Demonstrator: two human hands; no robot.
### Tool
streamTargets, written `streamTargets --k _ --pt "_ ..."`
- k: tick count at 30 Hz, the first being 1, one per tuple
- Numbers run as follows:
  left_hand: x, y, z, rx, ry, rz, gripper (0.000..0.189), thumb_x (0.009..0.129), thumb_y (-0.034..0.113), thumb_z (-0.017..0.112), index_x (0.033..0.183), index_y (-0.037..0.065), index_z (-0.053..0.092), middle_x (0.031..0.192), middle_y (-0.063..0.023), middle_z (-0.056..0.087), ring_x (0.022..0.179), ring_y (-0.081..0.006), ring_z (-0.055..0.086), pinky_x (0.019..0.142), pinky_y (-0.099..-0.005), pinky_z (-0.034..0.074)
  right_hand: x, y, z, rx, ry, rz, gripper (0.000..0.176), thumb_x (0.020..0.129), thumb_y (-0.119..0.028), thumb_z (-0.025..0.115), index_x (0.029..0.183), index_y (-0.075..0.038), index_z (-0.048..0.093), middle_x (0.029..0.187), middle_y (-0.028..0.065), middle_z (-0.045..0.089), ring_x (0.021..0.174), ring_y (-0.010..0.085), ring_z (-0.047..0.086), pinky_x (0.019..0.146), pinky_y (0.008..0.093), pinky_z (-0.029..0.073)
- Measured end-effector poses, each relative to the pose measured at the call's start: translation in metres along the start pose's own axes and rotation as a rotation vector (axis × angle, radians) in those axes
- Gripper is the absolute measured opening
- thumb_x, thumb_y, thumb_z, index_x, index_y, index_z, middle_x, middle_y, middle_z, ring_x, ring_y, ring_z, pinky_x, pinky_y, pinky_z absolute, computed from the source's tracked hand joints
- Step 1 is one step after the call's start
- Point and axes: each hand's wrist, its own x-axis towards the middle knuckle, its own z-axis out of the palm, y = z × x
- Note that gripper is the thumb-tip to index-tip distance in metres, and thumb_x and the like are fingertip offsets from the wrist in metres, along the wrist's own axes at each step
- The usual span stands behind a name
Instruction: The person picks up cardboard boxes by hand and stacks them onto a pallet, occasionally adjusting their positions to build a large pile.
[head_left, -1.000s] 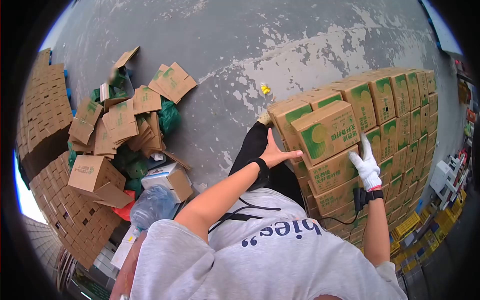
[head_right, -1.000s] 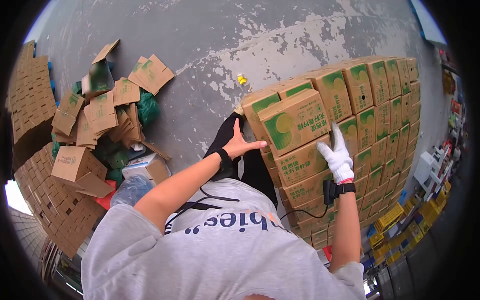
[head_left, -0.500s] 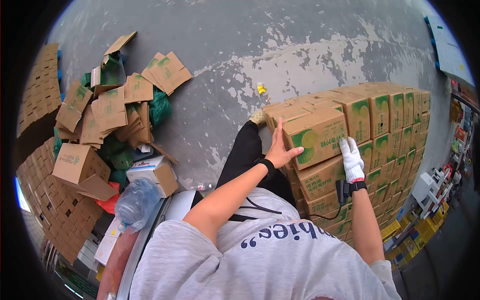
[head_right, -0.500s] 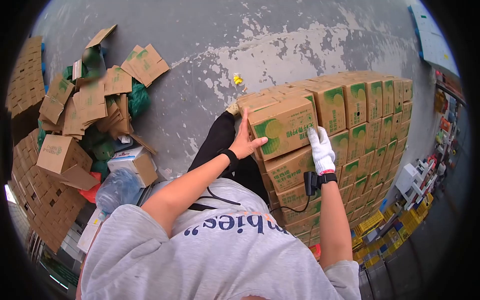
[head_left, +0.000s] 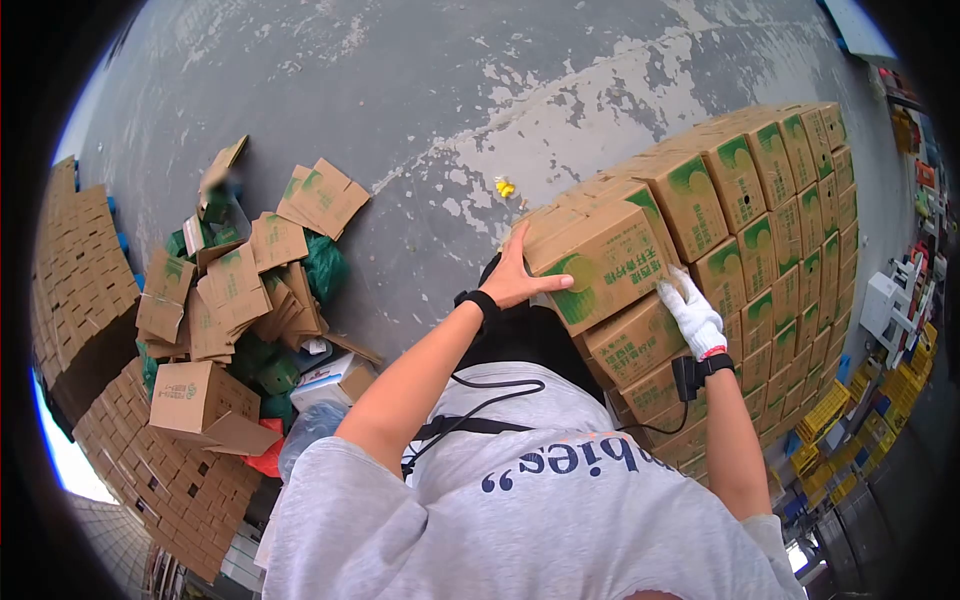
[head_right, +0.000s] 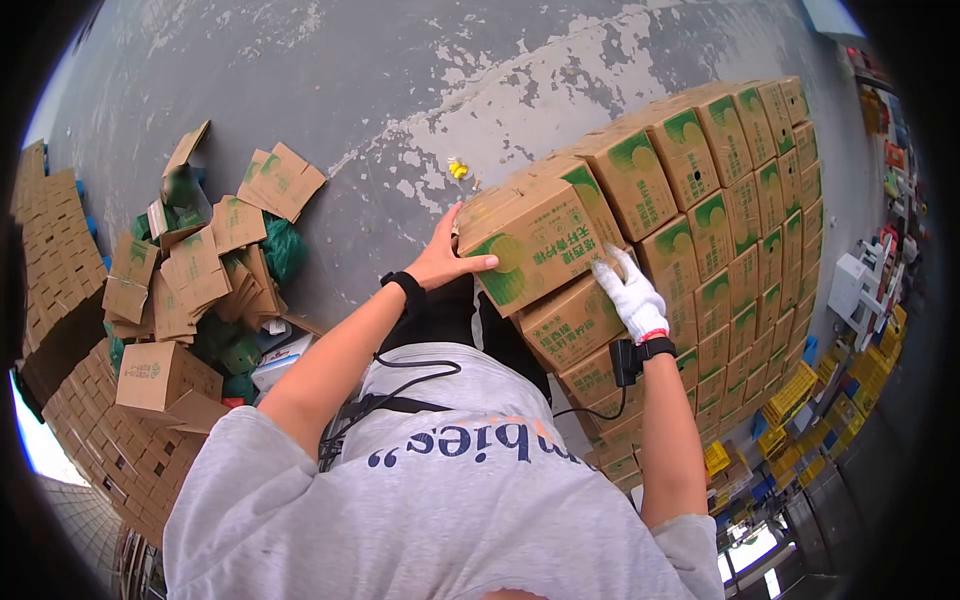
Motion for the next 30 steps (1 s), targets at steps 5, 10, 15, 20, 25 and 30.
streamTargets --k 5,10,15,20,25,30 --pt "0.012 0.004 -0.002 0.110 -0.154 -0.078 0.116 0.067 0.060 0.080 0.146 -0.008 0.030 0.151 -0.0276 0.032 0.141 -0.0340 0.032 0.117 -0.0383 0.025 -0.006 0.007 0.016 0.147 -0.012 0.099 0.068 0.092 -0.054 0.058 0.148 -0.021 0.040 0.141 0.0143 0.052 0.132 0.0256 0.047 0.109 0.0338 0.033" --pt "0.005 0.018 -0.009 0.053 -0.230 -0.093 0.102 0.079 0.051 0.075 0.148 -0.007 0.028 0.145 -0.0230 0.043 0.136 -0.0267 0.041 0.112 -0.0344 0.031 -0.014 0.006 0.025 0.187 0.059 0.012 0.067 0.092 -0.053 0.057 0.147 -0.017 0.042 0.143 0.0167 0.050 0.134 0.0297 0.045 0.109 0.0359 0.034" --pt "0.010 0.008 -0.021 0.248 -0.233 -0.133 0.105 0.078 0.052 0.077 0.151 -0.002 0.023 0.150 -0.0236 0.035 0.134 -0.0310 0.043 0.112 -0.0386 0.032 -0.056 0.051 0.001 0.058 0.402 -0.090 0.053 0.094 -0.044 0.057 0.137 -0.013 0.054 0.138 0.0173 0.054 0.130 0.0329 0.047 0.110 0.0384 0.035" --pt "-0.022 0.111 0.006 0.835 -0.018 0.446 0.107 0.068 0.046 0.086 0.149 0.004 0.029 0.141 -0.0209 0.040 0.130 -0.0355 0.043 0.107 -0.0440 0.038 -0.178 0.160 -0.027 -0.167 0.957 0.225 0.054 0.085 -0.045 0.067 0.130 -0.016 0.058 0.137 0.0182 0.052 0.130 0.0371 0.043 0.110 0.0466 0.032" --pt "-0.019 0.168 0.129 1.093 -0.541 0.852 0.083 0.069 0.044 0.082 0.135 0.007 0.048 0.131 -0.0137 0.050 0.123 -0.0342 0.049 0.101 -0.0440 0.043 -0.268 0.274 0.002 0.217 0.811 0.911 0.092 0.076 -0.072 0.062 0.152 -0.031 0.029 0.157 0.0186 0.024 0.142 0.0432 0.025 0.113 0.0514 0.026" --pt "0.018 0.127 0.288 1.203 -0.792 0.954 0.087 0.071 0.051 0.079 0.138 0.007 0.046 0.140 -0.0146 0.047 0.127 -0.0336 0.048 0.103 -0.0441 0.043 -0.297 0.358 0.047 0.635 0.830 0.779 0.103 0.077 -0.071 0.062 0.155 -0.018 0.020 0.157 0.0224 0.024 0.141 0.0421 0.030 0.113 0.0442 0.029"
